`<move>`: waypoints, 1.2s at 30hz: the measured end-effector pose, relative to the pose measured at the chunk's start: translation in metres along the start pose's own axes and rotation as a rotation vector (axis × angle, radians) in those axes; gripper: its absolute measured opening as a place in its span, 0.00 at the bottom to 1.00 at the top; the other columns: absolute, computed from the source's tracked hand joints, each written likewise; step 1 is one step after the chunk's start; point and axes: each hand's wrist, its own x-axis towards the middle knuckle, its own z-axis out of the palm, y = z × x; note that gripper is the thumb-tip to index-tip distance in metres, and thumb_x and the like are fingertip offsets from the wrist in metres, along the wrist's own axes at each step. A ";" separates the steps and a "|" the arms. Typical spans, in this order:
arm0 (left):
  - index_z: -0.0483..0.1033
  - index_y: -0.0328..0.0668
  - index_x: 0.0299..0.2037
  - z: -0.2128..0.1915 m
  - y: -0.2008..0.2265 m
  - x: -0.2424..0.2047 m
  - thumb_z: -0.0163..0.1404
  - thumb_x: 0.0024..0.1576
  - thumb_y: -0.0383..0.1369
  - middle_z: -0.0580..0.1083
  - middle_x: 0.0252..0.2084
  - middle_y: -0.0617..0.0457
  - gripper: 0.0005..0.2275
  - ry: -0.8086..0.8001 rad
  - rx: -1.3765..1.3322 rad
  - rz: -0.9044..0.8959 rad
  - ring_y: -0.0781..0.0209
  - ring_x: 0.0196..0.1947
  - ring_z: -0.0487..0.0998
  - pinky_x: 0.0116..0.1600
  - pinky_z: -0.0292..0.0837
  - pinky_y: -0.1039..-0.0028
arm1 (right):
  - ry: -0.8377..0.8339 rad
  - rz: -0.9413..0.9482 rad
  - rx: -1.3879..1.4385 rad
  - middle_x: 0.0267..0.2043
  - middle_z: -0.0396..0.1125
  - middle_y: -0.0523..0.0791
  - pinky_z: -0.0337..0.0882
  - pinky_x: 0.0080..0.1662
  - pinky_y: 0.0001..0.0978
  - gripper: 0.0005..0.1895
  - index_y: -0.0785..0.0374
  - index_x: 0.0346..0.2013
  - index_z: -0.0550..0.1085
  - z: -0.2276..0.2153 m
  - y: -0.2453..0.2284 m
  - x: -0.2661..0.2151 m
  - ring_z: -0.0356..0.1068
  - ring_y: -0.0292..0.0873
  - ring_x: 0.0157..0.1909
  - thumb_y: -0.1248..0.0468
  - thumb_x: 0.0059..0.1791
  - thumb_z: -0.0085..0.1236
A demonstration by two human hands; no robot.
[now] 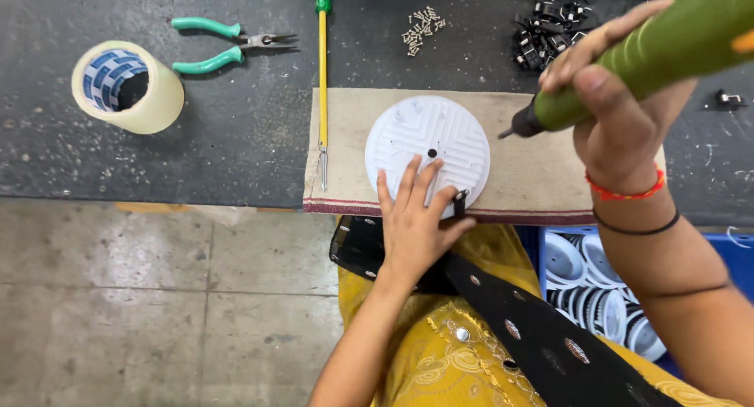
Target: The person assembles a white circular light fixture by placing it on a workbench, inserting small black clips into pre-drilled holes, and securing them with a green power drill. The person repeats this process for multiple clips around the fixture.
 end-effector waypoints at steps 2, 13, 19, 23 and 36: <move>0.78 0.49 0.46 -0.008 -0.001 -0.006 0.66 0.38 0.40 0.69 0.66 0.45 0.24 -0.046 0.061 0.038 0.41 0.70 0.62 0.72 0.43 0.38 | -0.005 -0.006 -0.109 0.37 0.65 0.53 0.70 0.44 0.36 0.17 0.68 0.58 0.61 -0.009 0.001 0.003 0.68 0.47 0.35 0.70 0.59 0.58; 0.77 0.42 0.50 -0.068 0.007 0.013 0.66 0.47 0.37 0.77 0.57 0.52 0.21 0.063 -0.036 0.249 0.51 0.60 0.75 0.71 0.62 0.51 | 0.038 -0.140 -0.211 0.54 0.67 0.51 0.76 0.52 0.32 0.20 0.67 0.64 0.62 -0.014 -0.019 -0.016 0.72 0.41 0.48 0.61 0.63 0.56; 0.78 0.42 0.51 -0.081 0.014 0.037 0.66 0.48 0.37 0.78 0.55 0.52 0.21 0.038 -0.127 0.245 0.52 0.57 0.77 0.70 0.66 0.55 | -0.119 -0.218 -0.441 0.53 0.69 0.52 0.75 0.53 0.38 0.28 0.67 0.58 0.67 -0.002 -0.044 -0.034 0.72 0.48 0.50 0.56 0.50 0.65; 0.78 0.42 0.51 -0.082 0.014 0.042 0.66 0.47 0.37 0.78 0.54 0.52 0.21 0.022 -0.137 0.222 0.52 0.57 0.77 0.71 0.65 0.53 | -0.541 -0.266 -0.654 0.52 0.70 0.52 0.73 0.53 0.41 0.33 0.67 0.55 0.71 0.022 -0.040 -0.038 0.72 0.52 0.52 0.53 0.42 0.71; 0.76 0.43 0.53 -0.068 0.020 0.045 0.65 0.47 0.35 0.76 0.55 0.53 0.23 0.060 -0.082 0.210 0.52 0.57 0.75 0.70 0.64 0.52 | -0.292 0.191 -0.474 0.40 0.76 0.46 0.71 0.43 0.28 0.21 0.65 0.38 0.80 0.021 0.016 -0.045 0.74 0.41 0.41 0.48 0.52 0.58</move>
